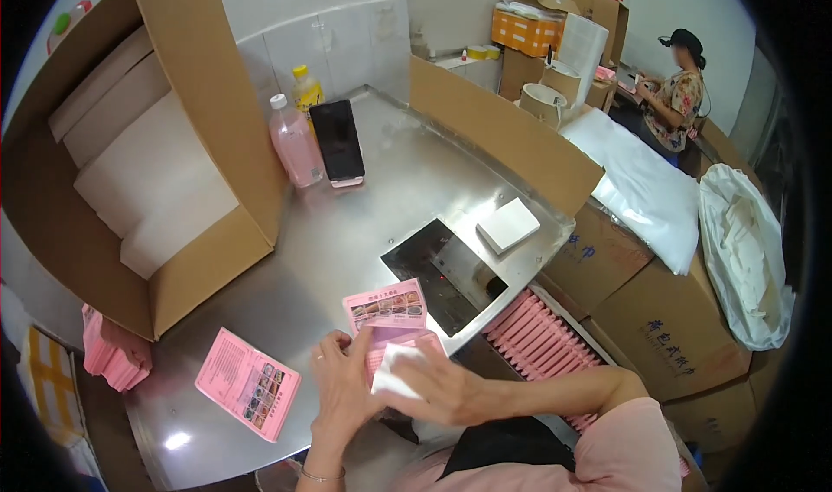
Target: Manually organizing and packing pink plastic components into plastic bags and boxes.
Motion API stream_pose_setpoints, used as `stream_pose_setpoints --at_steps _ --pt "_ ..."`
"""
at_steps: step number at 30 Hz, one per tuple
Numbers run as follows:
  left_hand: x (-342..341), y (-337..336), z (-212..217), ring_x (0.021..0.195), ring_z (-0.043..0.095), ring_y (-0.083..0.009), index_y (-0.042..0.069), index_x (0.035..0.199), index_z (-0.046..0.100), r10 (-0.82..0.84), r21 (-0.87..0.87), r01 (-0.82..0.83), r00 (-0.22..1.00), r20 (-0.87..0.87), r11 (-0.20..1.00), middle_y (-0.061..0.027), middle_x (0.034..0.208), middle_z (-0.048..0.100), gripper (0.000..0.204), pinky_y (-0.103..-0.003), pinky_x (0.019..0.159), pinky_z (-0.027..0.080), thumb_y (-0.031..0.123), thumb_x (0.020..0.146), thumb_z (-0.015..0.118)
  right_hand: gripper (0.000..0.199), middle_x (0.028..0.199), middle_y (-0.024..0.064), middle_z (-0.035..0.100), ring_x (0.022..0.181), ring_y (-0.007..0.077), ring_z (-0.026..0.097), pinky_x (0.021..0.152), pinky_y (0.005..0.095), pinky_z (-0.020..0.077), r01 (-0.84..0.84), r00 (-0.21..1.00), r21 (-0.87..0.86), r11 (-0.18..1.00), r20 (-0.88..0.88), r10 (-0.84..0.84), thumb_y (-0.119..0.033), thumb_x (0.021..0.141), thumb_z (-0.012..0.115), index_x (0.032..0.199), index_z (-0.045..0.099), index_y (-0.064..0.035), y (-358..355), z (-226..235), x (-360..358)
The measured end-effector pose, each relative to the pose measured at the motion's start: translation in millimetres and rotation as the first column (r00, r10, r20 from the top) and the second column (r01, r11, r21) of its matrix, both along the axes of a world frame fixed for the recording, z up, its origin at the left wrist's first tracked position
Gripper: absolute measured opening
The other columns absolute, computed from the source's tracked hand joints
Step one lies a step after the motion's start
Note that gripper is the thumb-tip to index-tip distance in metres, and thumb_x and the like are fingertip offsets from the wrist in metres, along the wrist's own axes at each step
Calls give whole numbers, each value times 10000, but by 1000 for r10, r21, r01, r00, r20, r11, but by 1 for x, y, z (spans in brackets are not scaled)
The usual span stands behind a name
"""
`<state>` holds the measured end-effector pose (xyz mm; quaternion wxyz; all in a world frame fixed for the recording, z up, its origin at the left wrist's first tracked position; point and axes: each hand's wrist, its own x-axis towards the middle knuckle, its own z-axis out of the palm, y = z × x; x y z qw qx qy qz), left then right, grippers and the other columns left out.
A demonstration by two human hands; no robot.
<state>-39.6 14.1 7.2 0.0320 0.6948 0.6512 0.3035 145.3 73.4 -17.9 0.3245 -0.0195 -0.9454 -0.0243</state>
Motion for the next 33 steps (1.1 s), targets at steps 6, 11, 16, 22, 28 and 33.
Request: stream_pose_setpoints --at_steps 6,11,16,22,28,33 --pt "35 15 -4 844 516 -350 51 1452 420 115 36 -112 988 -106 993 -164 943 509 745 -465 705 420 154 770 703 377 1128 232 620 1169 384 553 1048 697 285 465 882 -251 849 208 -422 -199 834 579 1170 631 -36 93 -20 -65" --pt "15 -20 -10 956 507 -347 36 1133 617 145 16 -145 989 -1 989 -190 1023 533 387 -477 837 424 59 753 685 179 969 217 677 926 369 658 841 482 521 578 803 -518 631 224 -552 -84 797 587 951 641 -9 126 -34 -16" --pt "-16 -44 -4 1005 508 -361 53 910 600 150 215 -144 989 -11 966 -170 1063 553 237 -485 876 400 -7 682 629 63 692 146 638 633 346 637 594 448 510 552 827 -271 789 57 -559 -84 823 618 838 637 -26 110 3 15" --pt "-89 -96 -13 1027 511 -399 63 1045 564 722 124 -715 660 -208 689 -173 1001 578 263 -542 1010 298 41 786 603 113 913 126 574 918 284 563 756 430 417 866 500 67 496 -140 -854 -93 817 650 908 626 -31 159 -5 69" --pt "-88 -85 5 940 537 -363 32 1026 558 532 50 -532 829 -173 846 -168 963 571 152 -479 900 389 9 877 543 112 868 115 527 875 285 525 768 416 409 812 565 -96 575 -114 -817 -98 826 624 901 643 -17 173 -2 71" --pt "2 -16 3 861 583 -369 14 1022 579 78 41 -81 994 80 996 -186 948 585 135 -413 752 479 22 887 592 278 953 153 582 918 325 560 783 436 446 768 585 -201 609 -169 -793 12 765 600 1037 655 -1 176 -4 91"
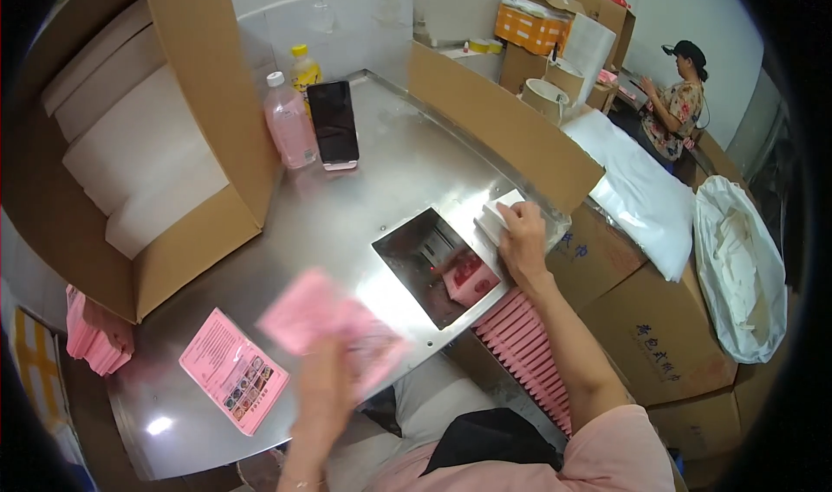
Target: Manually organizing and packing pink plastic components into plastic bags and boxes.
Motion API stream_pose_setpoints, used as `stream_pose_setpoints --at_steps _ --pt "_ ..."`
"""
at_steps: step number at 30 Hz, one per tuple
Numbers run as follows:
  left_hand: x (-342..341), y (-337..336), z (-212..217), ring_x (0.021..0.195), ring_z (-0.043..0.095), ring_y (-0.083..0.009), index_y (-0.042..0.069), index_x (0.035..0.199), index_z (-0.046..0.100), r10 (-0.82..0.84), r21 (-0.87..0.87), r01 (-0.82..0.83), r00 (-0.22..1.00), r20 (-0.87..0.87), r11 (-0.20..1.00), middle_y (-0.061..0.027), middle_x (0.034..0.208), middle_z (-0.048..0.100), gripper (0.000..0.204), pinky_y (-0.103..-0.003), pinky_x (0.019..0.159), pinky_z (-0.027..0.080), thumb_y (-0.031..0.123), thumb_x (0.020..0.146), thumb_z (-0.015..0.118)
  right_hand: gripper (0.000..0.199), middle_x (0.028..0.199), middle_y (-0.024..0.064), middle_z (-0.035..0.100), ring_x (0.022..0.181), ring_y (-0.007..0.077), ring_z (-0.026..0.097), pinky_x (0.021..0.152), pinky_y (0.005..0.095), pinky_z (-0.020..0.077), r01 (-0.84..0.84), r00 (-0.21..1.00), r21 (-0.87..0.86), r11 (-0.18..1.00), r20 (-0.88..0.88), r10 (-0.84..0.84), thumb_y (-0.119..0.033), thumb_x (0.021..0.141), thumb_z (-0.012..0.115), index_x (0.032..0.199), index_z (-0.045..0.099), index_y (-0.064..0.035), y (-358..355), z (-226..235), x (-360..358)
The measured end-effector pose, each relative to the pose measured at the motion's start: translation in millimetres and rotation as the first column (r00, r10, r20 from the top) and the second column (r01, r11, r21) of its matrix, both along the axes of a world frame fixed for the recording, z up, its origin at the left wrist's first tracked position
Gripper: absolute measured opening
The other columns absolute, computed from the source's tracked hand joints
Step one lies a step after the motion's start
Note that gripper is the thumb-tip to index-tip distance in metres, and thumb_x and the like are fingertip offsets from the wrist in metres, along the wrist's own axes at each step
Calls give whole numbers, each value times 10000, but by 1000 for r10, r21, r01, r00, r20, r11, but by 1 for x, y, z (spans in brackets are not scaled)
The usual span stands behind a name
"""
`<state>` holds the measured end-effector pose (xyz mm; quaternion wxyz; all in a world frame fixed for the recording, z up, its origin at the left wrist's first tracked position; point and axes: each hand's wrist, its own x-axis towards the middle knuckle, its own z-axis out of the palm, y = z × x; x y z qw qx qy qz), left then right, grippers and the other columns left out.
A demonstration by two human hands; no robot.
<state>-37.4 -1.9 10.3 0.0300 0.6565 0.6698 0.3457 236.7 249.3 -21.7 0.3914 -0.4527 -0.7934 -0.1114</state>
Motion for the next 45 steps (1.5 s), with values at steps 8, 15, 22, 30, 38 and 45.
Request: stream_pose_setpoints --at_steps 8,15,22,30,38,45 --pt "9 14 -11 1167 489 -444 -29 1176 571 -130 -12 130 989 -72 991 -248 1307 499 576 -569 924 410 215 688 754 361 1076 182 615 980 365 627 1089 586 327 -785 613 -45 618 89 785 -214 817 625 1089 632 23 -157 0 -87" --pt "35 40 -12 1367 301 -486 0 1418 359 86 -14 -87 994 -66 996 -262 1508 309 946 -688 1065 177 390 666 782 193 859 92 640 879 277 647 1065 639 327 -471 767 -184 863 399 503 -149 753 618 911 645 -41 -121 19 -154" --pt "20 18 -11 1208 402 -403 105 1199 624 212 -131 -266 921 -326 955 -187 1407 443 541 -513 941 301 383 742 696 250 867 152 578 907 332 556 877 457 421 82 989 160 984 109 -100 -173 775 703 952 609 -23 -49 33 -58" --pt "20 26 -9 1038 476 -374 44 1079 625 138 86 -111 893 -428 990 -160 1254 521 535 -484 858 331 484 786 708 141 836 161 533 817 336 523 717 451 435 41 998 9 999 54 -41 -108 834 667 770 608 3 9 -10 -3" --pt "25 32 -11 826 529 -308 10 1128 609 80 -26 -91 955 -285 996 -165 979 533 537 -424 646 429 398 780 740 240 902 171 582 905 336 552 796 426 464 -20 996 -18 1000 -90 19 -7 805 629 1040 666 17 2 -8 3" --pt "25 17 -16 866 556 -329 -11 1196 591 -177 -41 172 962 -206 984 -179 971 537 555 -460 722 459 255 727 723 284 1214 183 634 1042 387 634 937 499 492 -455 886 111 884 -48 462 -74 867 601 1143 628 -14 -69 2 -42"
